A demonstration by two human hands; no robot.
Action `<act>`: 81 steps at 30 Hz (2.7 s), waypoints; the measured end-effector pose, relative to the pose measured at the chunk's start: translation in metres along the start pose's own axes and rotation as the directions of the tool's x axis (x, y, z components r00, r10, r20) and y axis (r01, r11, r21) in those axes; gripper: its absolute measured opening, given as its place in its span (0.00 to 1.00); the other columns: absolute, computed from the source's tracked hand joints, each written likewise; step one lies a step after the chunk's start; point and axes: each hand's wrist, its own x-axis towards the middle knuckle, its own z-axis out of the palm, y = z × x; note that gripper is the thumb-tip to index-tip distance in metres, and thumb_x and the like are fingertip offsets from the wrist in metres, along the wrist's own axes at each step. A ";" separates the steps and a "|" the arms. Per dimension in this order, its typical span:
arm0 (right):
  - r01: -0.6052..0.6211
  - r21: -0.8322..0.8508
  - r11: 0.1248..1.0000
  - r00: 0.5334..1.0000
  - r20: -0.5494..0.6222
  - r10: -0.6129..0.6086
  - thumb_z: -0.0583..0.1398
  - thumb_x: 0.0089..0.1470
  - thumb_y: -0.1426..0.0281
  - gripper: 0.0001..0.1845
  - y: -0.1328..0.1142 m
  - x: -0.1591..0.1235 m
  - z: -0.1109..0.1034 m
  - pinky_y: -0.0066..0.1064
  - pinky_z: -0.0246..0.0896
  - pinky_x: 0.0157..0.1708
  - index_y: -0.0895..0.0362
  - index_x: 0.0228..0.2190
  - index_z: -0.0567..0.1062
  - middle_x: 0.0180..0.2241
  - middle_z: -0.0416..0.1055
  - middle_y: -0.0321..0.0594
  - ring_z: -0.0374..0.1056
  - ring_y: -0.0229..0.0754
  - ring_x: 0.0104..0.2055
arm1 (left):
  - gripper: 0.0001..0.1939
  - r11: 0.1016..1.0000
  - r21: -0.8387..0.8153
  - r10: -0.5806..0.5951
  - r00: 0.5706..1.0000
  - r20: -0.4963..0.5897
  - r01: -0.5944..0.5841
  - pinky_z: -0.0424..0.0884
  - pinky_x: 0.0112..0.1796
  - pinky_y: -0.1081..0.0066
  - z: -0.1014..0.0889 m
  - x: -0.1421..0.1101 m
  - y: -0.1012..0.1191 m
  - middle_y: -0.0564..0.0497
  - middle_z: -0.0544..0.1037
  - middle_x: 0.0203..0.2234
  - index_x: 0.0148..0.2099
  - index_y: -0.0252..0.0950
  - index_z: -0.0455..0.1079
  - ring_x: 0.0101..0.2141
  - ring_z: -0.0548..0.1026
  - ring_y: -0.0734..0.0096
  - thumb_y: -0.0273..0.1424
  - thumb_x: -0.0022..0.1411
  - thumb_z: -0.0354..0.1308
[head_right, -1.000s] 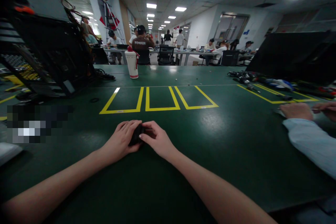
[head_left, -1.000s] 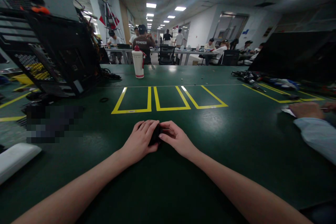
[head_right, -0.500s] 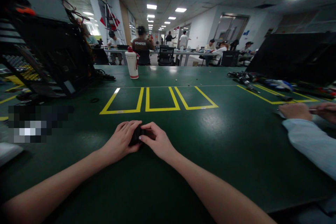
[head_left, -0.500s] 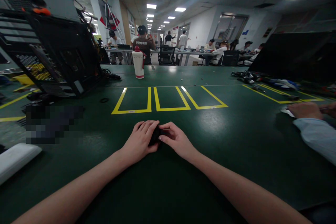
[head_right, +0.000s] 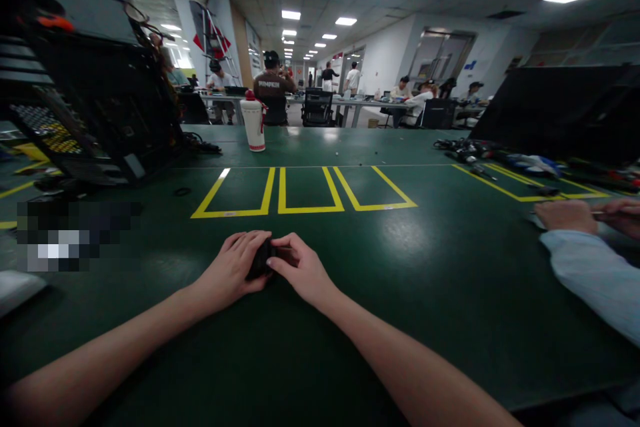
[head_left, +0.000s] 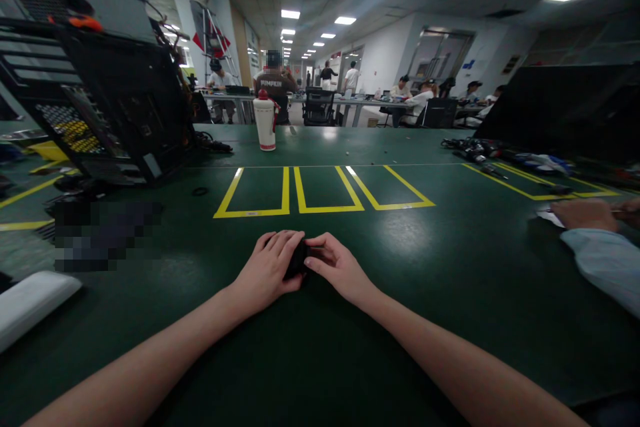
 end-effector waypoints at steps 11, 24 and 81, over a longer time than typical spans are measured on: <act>0.002 -0.045 0.999 1.000 0.020 -0.001 0.59 0.45 0.74 0.16 -0.005 -0.002 0.000 0.39 0.55 0.52 0.54 0.38 0.64 0.42 0.65 0.37 0.62 0.40 0.49 | 0.32 1.000 0.004 -0.002 1.000 -0.012 0.003 0.54 0.51 0.53 0.000 -0.001 0.000 0.43 0.62 0.51 0.57 0.36 0.45 0.51 0.61 0.58 0.34 0.53 0.55; -0.010 -0.069 0.998 0.999 0.036 0.012 0.59 0.46 0.73 0.19 -0.001 -0.001 -0.001 0.39 0.55 0.52 0.54 0.42 0.63 0.44 0.64 0.39 0.61 0.40 0.49 | 0.32 1.000 0.017 0.008 1.000 -0.024 -0.008 0.54 0.51 0.54 0.005 0.000 -0.002 0.43 0.62 0.50 0.57 0.34 0.46 0.50 0.61 0.57 0.33 0.52 0.55; 0.009 0.074 0.997 1.000 0.007 -0.009 0.60 0.45 0.73 0.15 0.001 0.001 -0.001 0.38 0.61 0.47 0.54 0.37 0.65 0.40 0.65 0.37 0.64 0.40 0.45 | 0.32 1.000 0.011 -0.006 1.000 -0.024 0.006 0.54 0.51 0.55 0.006 0.000 -0.003 0.43 0.62 0.50 0.57 0.35 0.46 0.50 0.61 0.58 0.34 0.52 0.55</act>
